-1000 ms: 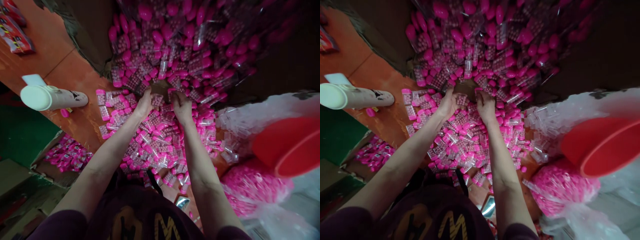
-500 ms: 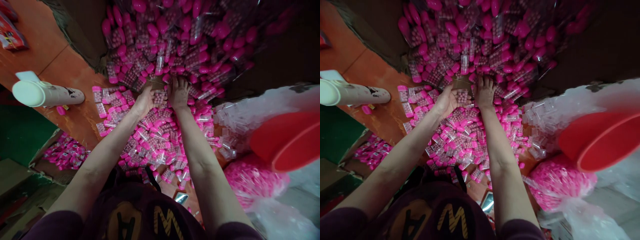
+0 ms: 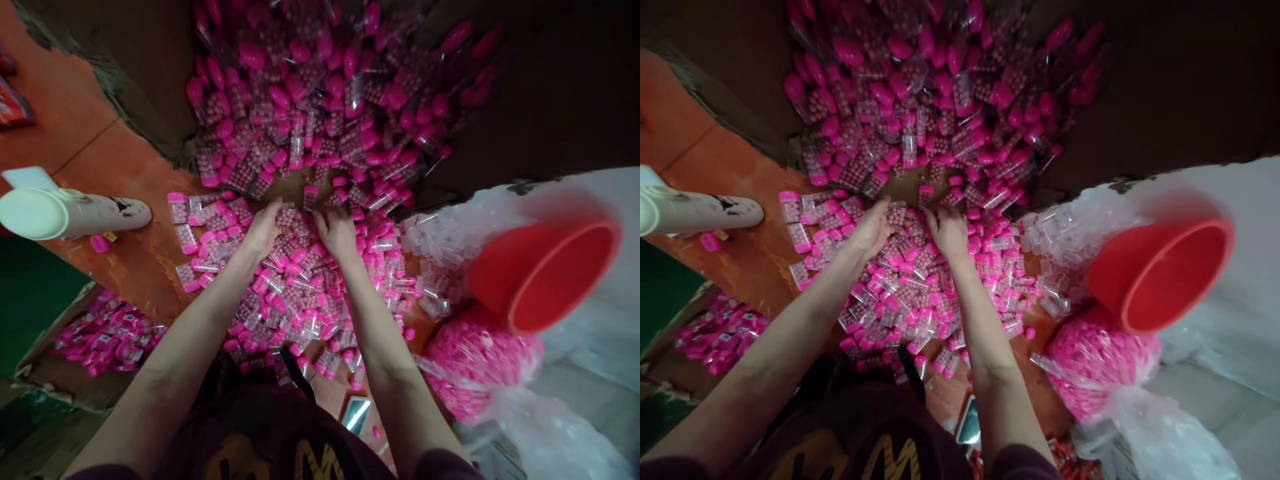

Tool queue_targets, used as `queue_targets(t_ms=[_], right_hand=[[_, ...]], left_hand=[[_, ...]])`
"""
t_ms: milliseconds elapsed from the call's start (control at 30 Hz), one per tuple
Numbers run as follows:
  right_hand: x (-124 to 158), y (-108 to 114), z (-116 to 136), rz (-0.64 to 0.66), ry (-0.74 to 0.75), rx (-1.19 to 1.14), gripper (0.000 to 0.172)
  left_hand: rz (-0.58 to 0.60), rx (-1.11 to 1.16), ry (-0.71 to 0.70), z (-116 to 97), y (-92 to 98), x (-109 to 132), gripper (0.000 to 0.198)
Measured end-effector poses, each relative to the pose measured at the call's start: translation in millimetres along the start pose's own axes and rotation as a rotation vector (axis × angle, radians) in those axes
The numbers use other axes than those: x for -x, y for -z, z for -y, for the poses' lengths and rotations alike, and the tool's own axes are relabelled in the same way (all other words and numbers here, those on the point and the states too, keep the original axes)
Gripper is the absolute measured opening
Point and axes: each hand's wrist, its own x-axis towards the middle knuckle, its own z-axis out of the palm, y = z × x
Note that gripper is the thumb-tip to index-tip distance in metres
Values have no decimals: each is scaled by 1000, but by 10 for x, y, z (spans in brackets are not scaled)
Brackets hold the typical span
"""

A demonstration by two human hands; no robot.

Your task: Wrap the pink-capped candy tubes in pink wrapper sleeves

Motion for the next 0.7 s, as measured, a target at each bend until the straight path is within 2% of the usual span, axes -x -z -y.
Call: queue_targets(t_ms=[100, 167, 333, 500, 600, 700], right_hand=[[-310, 9, -108, -136, -109, 23, 38], [-534, -16, -82, -122, -123, 43, 38], [-932, -188, 336, -49, -141, 91, 37], [-1013, -431, 660, -24, -125, 147, 33], [-967, -504, 694, 7, -109, 151, 35], [-881, -443, 642, 68, -33, 115, 34]], left_hand=[[-12, -11, -12, 16, 19, -2, 43], [-15, -13, -14, 27, 18, -14, 42], [-47, -25, -20, 59, 13, -28, 34], [-77, 1, -41, 65, 47, -13, 30], [-93, 14, -25, 59, 75, -9, 30], [-95, 3, -17, 60, 96, -5, 32]])
